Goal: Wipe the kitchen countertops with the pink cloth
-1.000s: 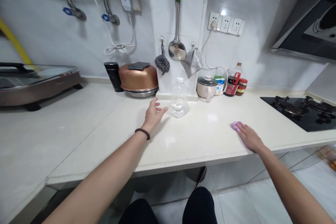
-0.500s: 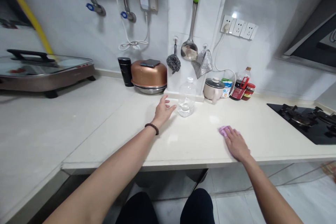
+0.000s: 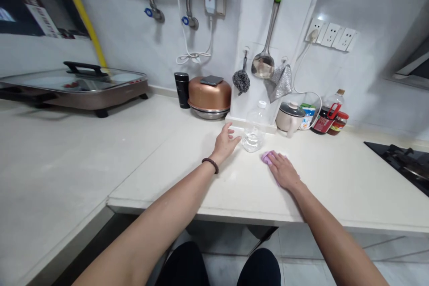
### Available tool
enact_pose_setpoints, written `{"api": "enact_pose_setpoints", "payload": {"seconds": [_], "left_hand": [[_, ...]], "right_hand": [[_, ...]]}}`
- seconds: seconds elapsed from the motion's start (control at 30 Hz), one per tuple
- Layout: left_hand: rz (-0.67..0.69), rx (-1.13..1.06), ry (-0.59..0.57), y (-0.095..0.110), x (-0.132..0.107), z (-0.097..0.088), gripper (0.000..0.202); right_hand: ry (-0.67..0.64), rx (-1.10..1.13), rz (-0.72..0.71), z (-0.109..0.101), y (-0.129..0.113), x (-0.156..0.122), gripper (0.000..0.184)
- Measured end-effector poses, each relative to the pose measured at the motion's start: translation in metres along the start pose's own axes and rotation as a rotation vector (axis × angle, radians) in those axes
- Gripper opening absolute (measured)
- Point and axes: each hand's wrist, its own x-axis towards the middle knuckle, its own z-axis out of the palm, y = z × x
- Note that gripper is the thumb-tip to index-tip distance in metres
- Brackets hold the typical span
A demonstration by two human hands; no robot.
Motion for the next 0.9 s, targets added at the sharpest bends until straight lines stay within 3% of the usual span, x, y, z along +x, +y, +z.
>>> {"api": "enact_pose_setpoints", "payload": {"seconds": [0.17,0.3,0.47,0.73,0.8,0.9], "left_hand": [[0.038,0.022,-0.007,-0.001,0.001,-0.001,0.069],[0.043,0.052,-0.012,-0.002,0.002,-0.002,0.066],[0.043,0.089,-0.024,-0.001,0.003,-0.004,0.060],[-0.002,0.077,-0.054,0.001,0.003,-0.003,0.052],[-0.003,0.074,-0.049,0.000,0.004,-0.001,0.052],[-0.005,0.038,-0.023,0.000,0.005,0.000,0.052]], "right_hand": [[-0.035,-0.098,0.186,-0.002,0.019,0.055,0.060],[-0.031,-0.115,0.228,-0.005,0.015,0.065,0.061],[-0.013,-0.115,0.147,0.000,0.002,0.041,0.060],[0.019,0.063,-0.309,0.000,-0.060,-0.048,0.053],[-0.001,0.091,-0.357,-0.005,-0.073,-0.057,0.052],[-0.034,0.112,-0.388,-0.009,-0.091,-0.046,0.053]]}}
